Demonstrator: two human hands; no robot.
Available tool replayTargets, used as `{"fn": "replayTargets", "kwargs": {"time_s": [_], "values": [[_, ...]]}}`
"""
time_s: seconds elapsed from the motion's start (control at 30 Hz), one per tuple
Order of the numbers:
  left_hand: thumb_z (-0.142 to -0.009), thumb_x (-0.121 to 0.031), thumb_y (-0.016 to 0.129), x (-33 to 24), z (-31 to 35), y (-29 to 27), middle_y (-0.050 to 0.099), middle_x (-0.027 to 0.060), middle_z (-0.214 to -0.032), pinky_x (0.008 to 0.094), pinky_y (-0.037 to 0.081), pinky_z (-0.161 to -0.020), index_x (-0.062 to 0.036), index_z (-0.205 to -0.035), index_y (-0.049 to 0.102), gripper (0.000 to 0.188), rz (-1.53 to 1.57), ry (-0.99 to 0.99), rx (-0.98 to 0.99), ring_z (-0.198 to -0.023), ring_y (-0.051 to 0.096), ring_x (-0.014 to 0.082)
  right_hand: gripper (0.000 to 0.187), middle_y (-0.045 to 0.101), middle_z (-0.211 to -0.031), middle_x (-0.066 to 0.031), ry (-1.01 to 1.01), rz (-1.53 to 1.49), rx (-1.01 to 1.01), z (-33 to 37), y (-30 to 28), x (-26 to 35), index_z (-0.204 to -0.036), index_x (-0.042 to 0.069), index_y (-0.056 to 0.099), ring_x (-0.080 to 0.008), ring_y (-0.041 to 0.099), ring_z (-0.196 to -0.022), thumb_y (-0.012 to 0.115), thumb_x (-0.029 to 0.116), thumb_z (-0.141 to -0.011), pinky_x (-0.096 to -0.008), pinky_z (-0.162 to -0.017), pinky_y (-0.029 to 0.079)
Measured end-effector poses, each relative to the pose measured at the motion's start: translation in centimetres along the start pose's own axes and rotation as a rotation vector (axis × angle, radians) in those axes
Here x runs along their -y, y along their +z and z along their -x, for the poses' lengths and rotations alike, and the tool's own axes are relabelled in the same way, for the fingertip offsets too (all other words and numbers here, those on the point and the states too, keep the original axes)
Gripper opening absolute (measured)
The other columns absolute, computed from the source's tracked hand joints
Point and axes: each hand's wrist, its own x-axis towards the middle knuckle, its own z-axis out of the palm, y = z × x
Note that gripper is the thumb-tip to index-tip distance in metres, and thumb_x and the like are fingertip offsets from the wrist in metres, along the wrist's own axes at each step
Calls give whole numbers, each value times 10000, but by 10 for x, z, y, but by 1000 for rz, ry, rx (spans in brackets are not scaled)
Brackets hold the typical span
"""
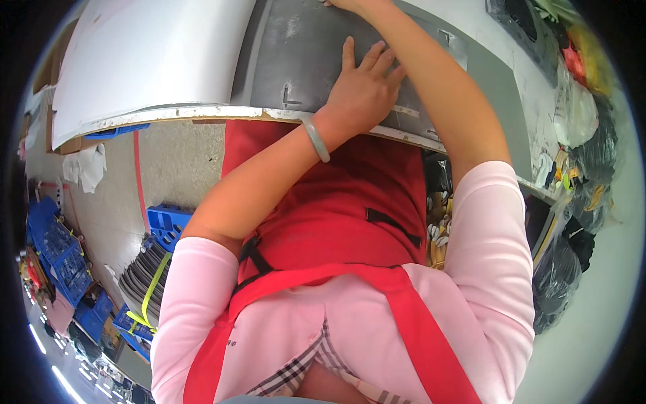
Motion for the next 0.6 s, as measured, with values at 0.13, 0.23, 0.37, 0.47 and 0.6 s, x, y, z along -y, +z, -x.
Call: {"fn": "replayTargets", "kwargs": {"time_s": [0.13,0.23,0.37,0.47,0.6], "values": [[-924,-191,615,-2,-3,-5,567,175,-1355,774,277,-1079,-47,-1203,666,318,-3,7,20,-1355,495,359,194,700,-717,-102,71,-20,-1,-5,9,-8,-855,-54,693,-162,657,-576,623,104,-944,-315,-530,561],[-922,-207,626,0,-1,-3,579,173,-1346,767,277,-1086,-46,-1212,678,336,-3,-6,0,-1340,509,353,214,707,-729,-115,99,10,51,-2,4,1,-862,-59,695,-175,665,-586,633,127,-946,-327,-553,575],[-921,-241,640,1,-1,1,609,163,-1317,750,271,-1106,-60,-1234,691,366,-46,2,40,-1309,531,340,198,708,-755,-105,27,-106,85,43,8,3,-919,-56,704,-164,656,-626,662,135,-952,-315,-593,567],[-917,-252,649,-2,-3,0,636,155,-1282,737,280,-1107,-69,-1242,692,375,-89,8,31,-1280,553,338,172,704,-775,-94,-30,-178,5,82,0,12,-937,-52,694,-153,653,-683,665,117,-954,-307,-639,561],[-927,-263,630,1,-4,-6,663,150,-1233,710,323,-1083,-79,-1233,695,363,-69,22,-59,-1255,580,360,145,699,-803,-123,-97,-4,-30,105,-19,21,-946,-36,685,-197,652,-708,672,108,-944,-350,-669,541]]}}
